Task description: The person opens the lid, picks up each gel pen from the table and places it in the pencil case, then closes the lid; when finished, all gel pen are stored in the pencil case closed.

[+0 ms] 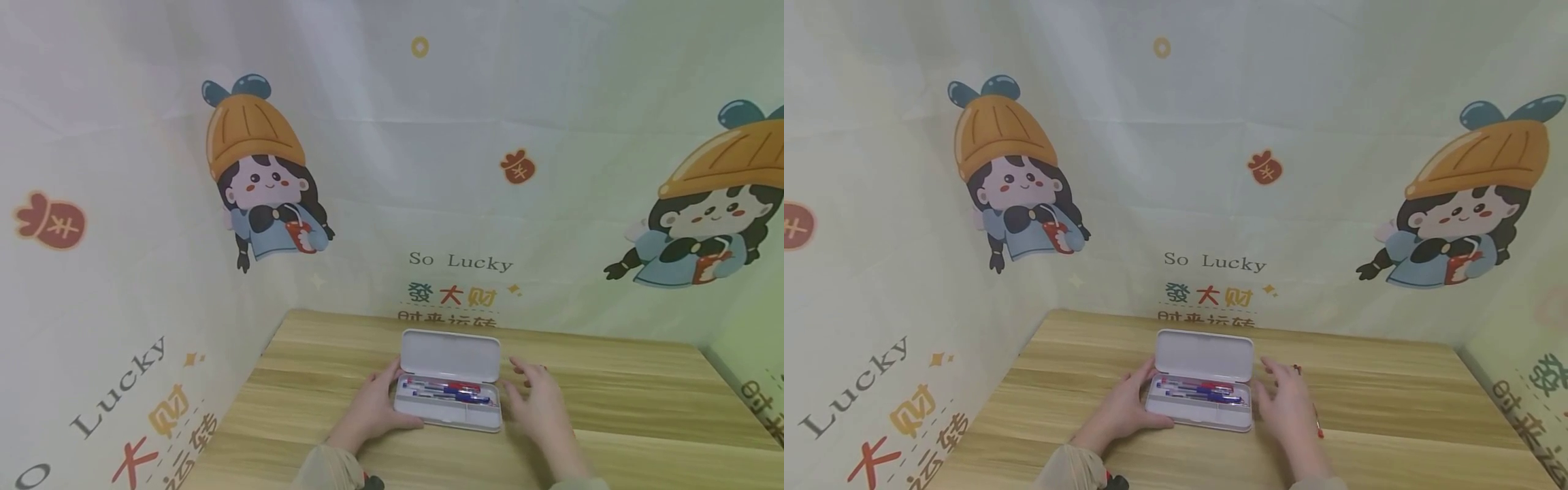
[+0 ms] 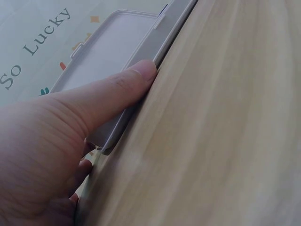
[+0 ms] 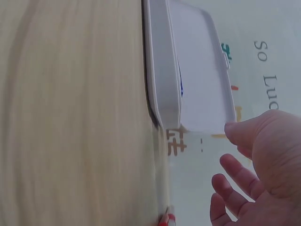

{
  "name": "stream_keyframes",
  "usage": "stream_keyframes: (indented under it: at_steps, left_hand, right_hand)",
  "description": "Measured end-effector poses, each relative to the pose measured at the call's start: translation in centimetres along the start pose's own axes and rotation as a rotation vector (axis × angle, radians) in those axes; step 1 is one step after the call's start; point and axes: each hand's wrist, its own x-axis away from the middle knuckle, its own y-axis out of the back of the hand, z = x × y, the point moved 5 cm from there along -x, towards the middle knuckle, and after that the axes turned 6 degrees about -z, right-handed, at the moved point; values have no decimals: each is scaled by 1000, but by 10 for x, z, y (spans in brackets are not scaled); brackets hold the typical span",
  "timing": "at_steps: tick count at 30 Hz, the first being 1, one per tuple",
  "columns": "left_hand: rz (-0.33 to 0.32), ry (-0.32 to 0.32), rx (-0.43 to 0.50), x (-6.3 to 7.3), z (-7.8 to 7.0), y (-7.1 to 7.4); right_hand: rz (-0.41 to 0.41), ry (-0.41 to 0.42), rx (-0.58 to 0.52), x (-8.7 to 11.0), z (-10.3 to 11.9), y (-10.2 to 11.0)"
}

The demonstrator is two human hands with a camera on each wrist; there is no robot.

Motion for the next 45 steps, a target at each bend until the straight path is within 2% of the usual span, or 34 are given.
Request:
stream_keyframes:
  at_steps: [8,15,25,30,45]
  left_hand:
    - [-1,9,2,2,0,2]
    - [3,-4,3,2,-4,2]
    - [-3,2,-2,1,-1,0]
    - [-6,-9,2,1,-1,0]
    - [1,-15,10,0,-1,0]
  right_hand:
    - [-20,-73,9,3,-25,15]
    - [31,-194,83,2,-49,29]
    - [100,-222,204,4,-75,33]
    - [106,-233,225,5,-81,33]
    - [118,-298,185,7,-84,34]
